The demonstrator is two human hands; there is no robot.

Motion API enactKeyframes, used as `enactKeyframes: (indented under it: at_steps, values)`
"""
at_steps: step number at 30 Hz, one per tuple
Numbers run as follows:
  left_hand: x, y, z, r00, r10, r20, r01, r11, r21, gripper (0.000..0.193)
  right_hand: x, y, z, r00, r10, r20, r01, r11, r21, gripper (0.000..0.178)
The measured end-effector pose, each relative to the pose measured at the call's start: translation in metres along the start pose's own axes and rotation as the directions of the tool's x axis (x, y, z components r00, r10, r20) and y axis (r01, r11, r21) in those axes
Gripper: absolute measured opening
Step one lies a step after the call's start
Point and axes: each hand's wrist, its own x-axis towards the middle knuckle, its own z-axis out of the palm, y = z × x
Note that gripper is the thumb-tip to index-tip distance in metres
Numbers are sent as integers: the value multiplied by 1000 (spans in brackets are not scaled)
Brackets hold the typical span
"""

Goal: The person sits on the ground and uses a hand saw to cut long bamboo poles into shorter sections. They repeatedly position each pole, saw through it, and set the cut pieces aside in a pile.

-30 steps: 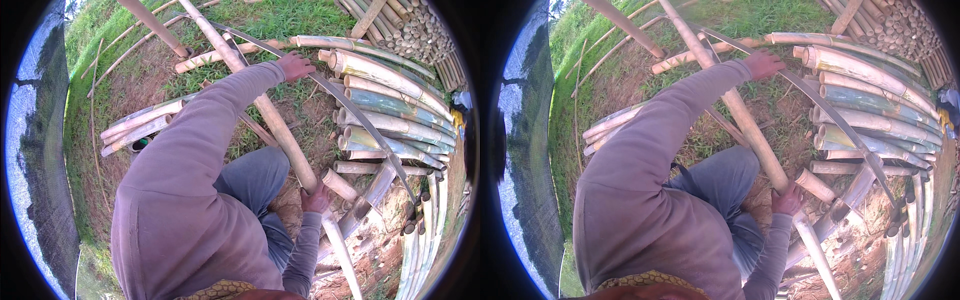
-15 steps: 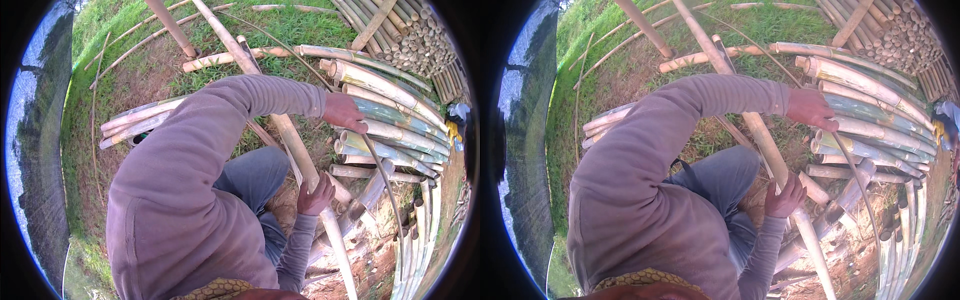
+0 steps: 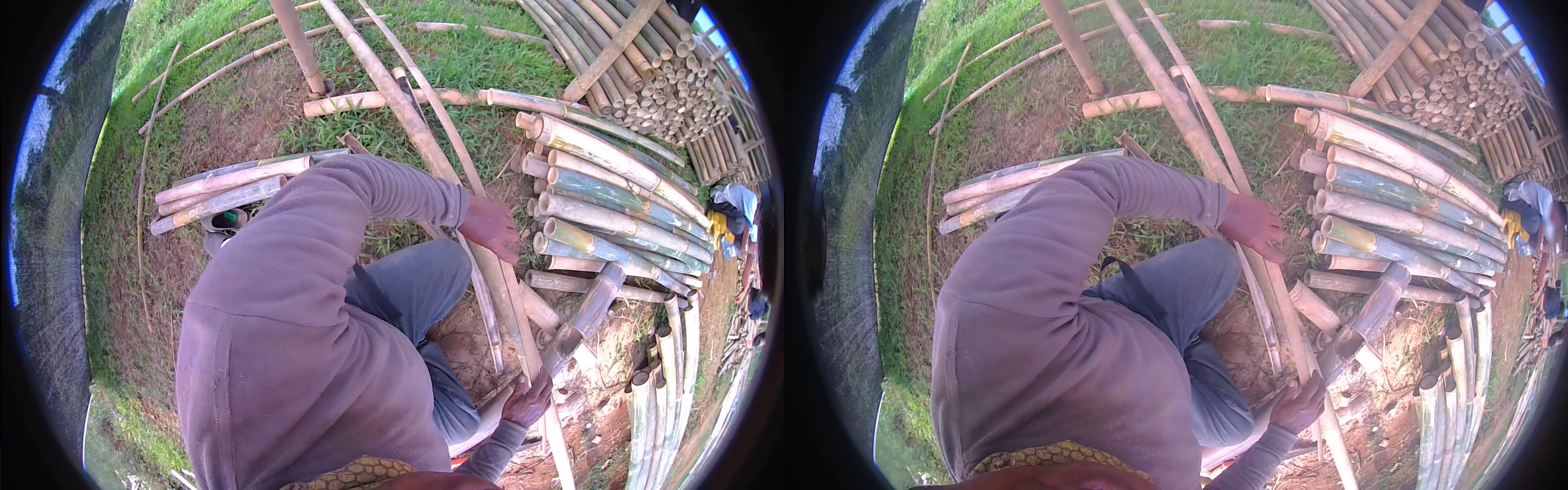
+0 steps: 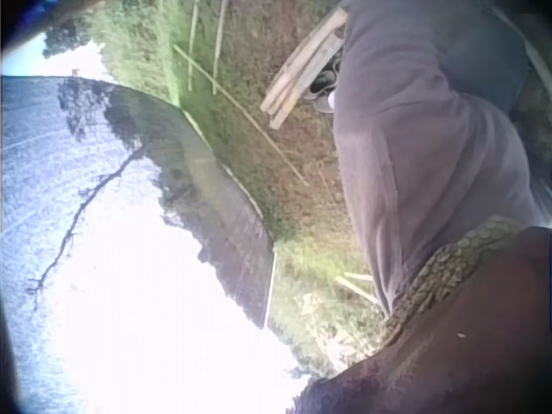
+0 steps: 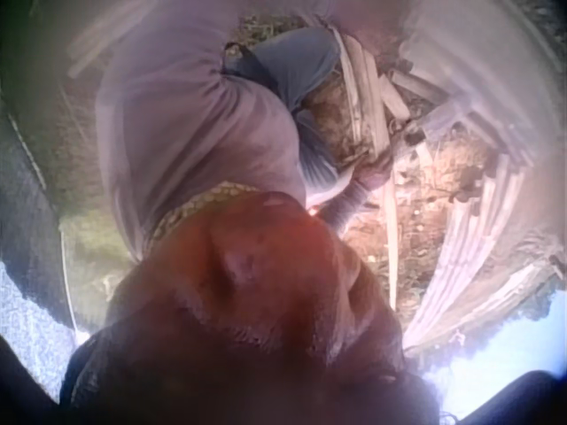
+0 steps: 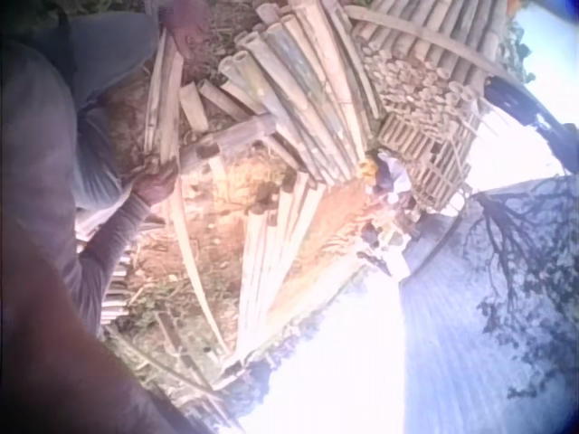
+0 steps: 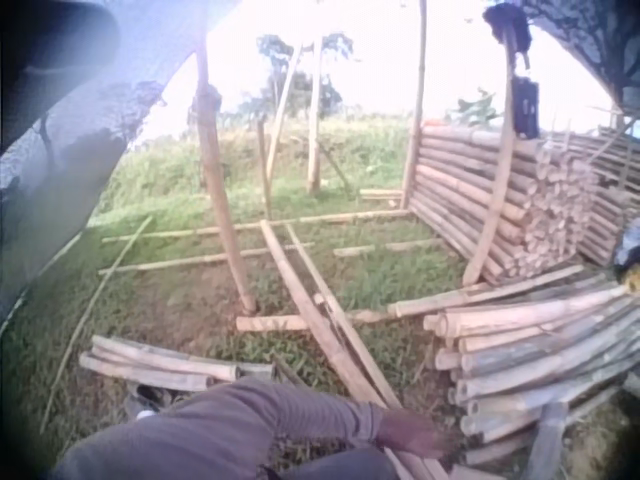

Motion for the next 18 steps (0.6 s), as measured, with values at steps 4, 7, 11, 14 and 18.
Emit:
enactKeyframes:
  at_steps: [4, 7, 11, 14, 18]
  values:
    - [-58, -21, -26, 982, -170, 87, 152, 971, 183, 59, -14, -6, 22, 998, 31, 56, -38, 991, 132, 73]
    - [-99, -38, -51, 908, -351, 230, 292, 922, 255, 57, -19, -7, 38, 999, 34, 37, -41, 979, 201, 69]
    - [-161, -57, -46, 845, -483, 231, 410, 861, 300, 59, -21, -29, 50, 997, -67, -49, 78, 963, 257, 67]
    - [-185, -59, -48, 761, -573, 303, 491, 815, 308, 60, -13, -52, 53, 965, -239, -107, 257, 943, 213, 59]
    - [-220, -60, -42, 664, -673, 326, 547, 734, 403, 58, -5, -62, 49, 982, -132, 134, 102, 972, 211, 49]
